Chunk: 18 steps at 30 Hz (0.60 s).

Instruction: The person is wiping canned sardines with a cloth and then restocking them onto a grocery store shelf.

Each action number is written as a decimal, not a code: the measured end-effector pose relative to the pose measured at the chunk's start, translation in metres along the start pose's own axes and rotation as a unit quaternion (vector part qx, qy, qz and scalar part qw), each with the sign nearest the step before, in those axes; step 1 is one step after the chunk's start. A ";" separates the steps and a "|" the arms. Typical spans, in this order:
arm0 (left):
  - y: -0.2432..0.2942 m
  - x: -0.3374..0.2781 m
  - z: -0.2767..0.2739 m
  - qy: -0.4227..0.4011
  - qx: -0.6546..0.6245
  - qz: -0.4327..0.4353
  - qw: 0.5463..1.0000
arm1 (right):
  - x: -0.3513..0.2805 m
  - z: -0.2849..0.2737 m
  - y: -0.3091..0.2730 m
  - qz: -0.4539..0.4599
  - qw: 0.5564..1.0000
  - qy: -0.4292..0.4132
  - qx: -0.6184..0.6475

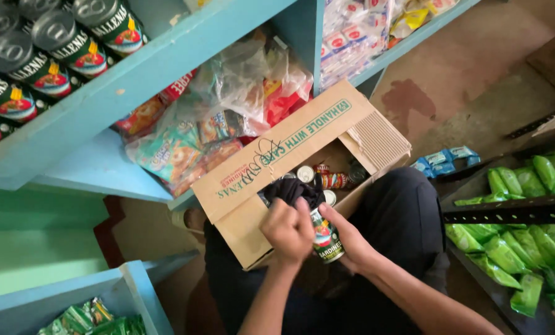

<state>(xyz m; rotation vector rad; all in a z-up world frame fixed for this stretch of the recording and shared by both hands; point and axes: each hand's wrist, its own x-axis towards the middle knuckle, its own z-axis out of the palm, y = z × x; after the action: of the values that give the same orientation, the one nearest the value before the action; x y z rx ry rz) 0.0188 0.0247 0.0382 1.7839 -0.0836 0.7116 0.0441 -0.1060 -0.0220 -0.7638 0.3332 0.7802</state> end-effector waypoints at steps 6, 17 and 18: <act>0.022 -0.005 0.025 0.057 0.202 0.243 0.947 | 0.020 -0.030 0.005 0.024 0.989 0.125 -0.079; 0.004 -0.007 -0.016 0.192 0.159 0.038 0.968 | 0.003 0.011 -0.040 -0.001 0.995 0.085 -0.043; 0.007 -0.013 -0.005 0.193 0.160 0.039 0.967 | 0.006 -0.008 -0.022 -0.001 0.996 0.083 -0.043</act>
<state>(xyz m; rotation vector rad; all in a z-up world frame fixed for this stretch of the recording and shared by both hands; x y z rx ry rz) 0.0031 0.0232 0.0385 1.9178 0.2383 1.1700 0.0644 -0.1195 -0.0199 -0.9131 0.4501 0.7350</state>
